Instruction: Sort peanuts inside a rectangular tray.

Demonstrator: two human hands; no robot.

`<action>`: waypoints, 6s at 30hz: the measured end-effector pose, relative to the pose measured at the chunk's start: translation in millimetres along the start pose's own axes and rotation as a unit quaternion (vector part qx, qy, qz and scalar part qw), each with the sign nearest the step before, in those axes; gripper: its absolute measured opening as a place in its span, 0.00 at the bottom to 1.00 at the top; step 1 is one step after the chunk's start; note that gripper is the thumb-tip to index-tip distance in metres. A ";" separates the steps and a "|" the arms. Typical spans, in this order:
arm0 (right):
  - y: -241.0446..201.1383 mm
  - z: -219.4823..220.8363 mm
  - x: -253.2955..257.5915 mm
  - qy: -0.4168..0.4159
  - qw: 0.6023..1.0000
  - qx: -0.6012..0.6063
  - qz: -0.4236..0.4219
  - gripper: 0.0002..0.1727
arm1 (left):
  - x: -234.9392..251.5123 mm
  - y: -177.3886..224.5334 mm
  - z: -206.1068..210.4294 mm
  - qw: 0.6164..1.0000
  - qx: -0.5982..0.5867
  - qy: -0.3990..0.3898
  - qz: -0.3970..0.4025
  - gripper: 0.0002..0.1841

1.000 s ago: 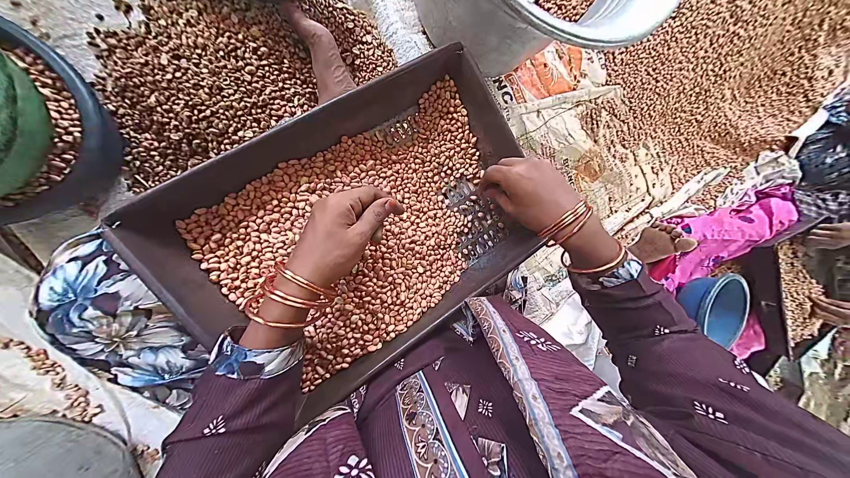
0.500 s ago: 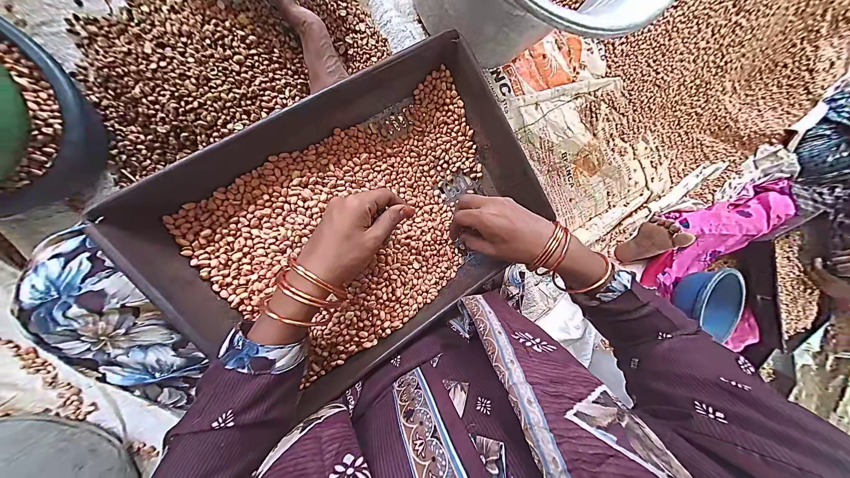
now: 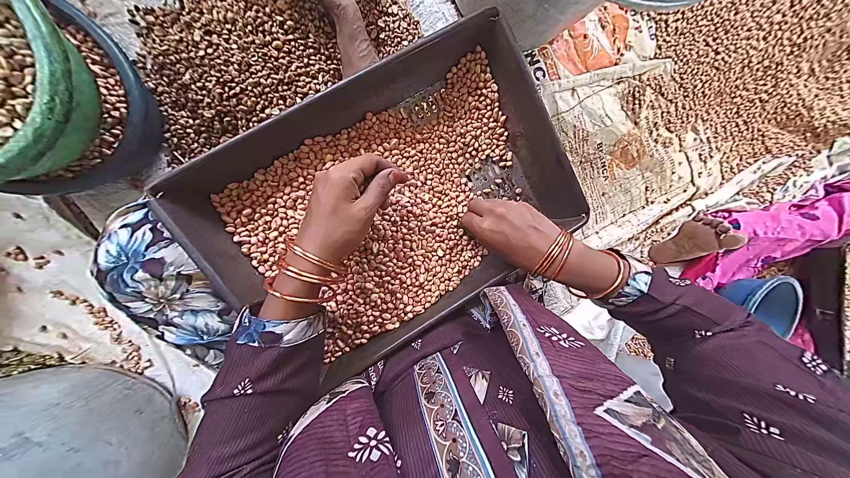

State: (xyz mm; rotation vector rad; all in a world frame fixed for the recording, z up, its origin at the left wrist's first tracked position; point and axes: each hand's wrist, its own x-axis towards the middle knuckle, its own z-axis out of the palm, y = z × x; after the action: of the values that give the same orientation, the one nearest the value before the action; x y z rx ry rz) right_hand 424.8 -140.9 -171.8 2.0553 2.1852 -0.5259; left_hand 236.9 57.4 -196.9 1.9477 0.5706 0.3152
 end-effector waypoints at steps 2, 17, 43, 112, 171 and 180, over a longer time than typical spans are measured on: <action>-3.0 -2.8 0.7 -0.017 1.000 -0.013 0.002 0.05 | -2.1 -4.8 -8.2 0.999 -0.012 0.034 -0.007 0.13; -32.7 -63.3 45.0 0.230 0.952 0.130 -0.153 0.09 | -15.8 23.1 3.4 0.968 -0.216 -0.049 -0.122 0.30; 68.3 -33.8 84.3 0.059 0.996 0.066 0.002 0.09 | 51.7 7.1 10.3 0.995 -0.061 -0.009 -0.084 0.13; 36.4 -40.6 39.1 0.002 0.989 0.147 -0.012 0.08 | 28.0 -10.6 -15.2 0.998 -0.033 0.003 -0.045 0.15; 81.6 -54.4 144.9 0.025 0.999 -0.019 0.030 0.09 | 26.0 8.0 0.4 0.833 -0.508 0.013 -0.219 0.22; 55.7 -95.9 118.8 0.131 0.952 0.246 -0.127 0.10 | 31.7 6.5 3.8 0.905 -0.347 0.012 -0.247 0.35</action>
State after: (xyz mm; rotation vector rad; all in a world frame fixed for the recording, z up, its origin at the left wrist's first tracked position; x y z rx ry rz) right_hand 484.9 3.7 -128.1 2.1787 2.7227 -0.9634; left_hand 267.3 68.6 -193.7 1.0679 0.8142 0.1802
